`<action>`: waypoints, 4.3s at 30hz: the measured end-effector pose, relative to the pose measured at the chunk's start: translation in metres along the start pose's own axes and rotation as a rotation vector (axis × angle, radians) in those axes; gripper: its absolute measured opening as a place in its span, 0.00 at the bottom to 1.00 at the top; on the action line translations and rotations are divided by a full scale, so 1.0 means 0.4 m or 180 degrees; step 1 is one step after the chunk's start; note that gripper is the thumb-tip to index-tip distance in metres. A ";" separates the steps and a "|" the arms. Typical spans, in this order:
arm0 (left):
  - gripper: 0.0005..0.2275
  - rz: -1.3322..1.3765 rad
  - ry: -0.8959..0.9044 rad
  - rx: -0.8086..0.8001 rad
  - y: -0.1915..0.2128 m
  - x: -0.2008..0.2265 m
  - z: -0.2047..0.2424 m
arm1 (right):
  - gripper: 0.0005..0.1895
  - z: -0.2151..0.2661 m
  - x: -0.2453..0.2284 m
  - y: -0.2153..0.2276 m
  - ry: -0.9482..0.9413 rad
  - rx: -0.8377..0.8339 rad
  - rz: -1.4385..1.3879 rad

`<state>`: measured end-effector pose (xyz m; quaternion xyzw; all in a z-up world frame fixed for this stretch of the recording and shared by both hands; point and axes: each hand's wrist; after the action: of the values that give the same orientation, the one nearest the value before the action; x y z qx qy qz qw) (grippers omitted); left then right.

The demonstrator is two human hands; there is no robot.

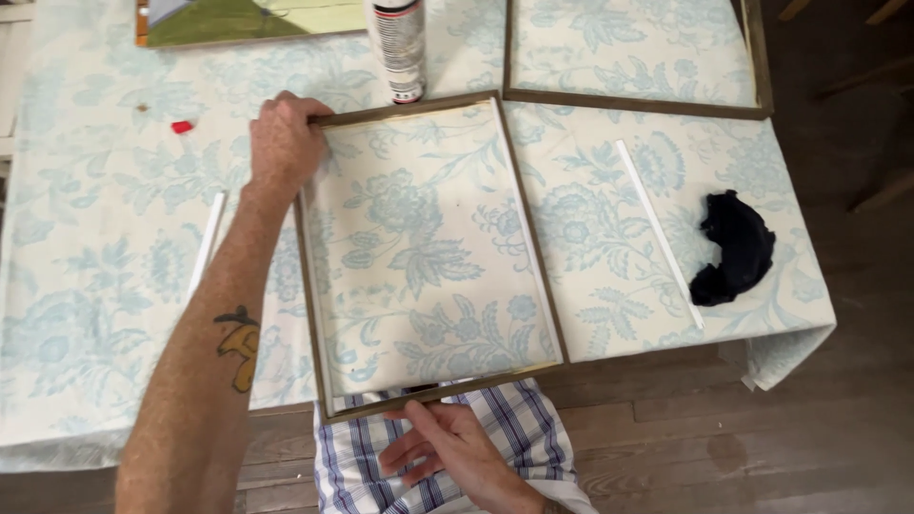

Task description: Applying adhesive to thin white strips and mounting them inside wooden picture frames.

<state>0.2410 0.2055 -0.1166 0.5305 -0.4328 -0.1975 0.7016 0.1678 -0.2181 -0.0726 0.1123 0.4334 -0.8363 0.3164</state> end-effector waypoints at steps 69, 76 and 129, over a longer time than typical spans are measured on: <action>0.32 0.0096 -0.1189 -0.0605 0.020 0.141 0.810 | 0.11 0.065 -0.144 -0.003 0.2776 0.0732 0.5828; 0.32 0.0046 -0.1140 -0.0661 0.021 0.154 0.807 | 0.16 0.063 -0.158 0.105 0.2863 0.1086 0.5998; 0.20 0.1817 -0.0586 -0.0643 0.214 0.250 0.969 | 0.29 0.221 -0.189 0.039 0.2721 0.1180 0.3445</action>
<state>-0.0366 -0.0596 0.0258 0.2951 -0.6041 -0.0818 0.7357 0.2439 -0.2622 0.0051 0.6816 0.2537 -0.5046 0.4652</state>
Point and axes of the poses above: each hand's wrist, its own z-axis away from the middle knuckle, its own y-axis out of the back of the hand, x = y × z, and after that the axes turned 15 degrees about -x, right-handed
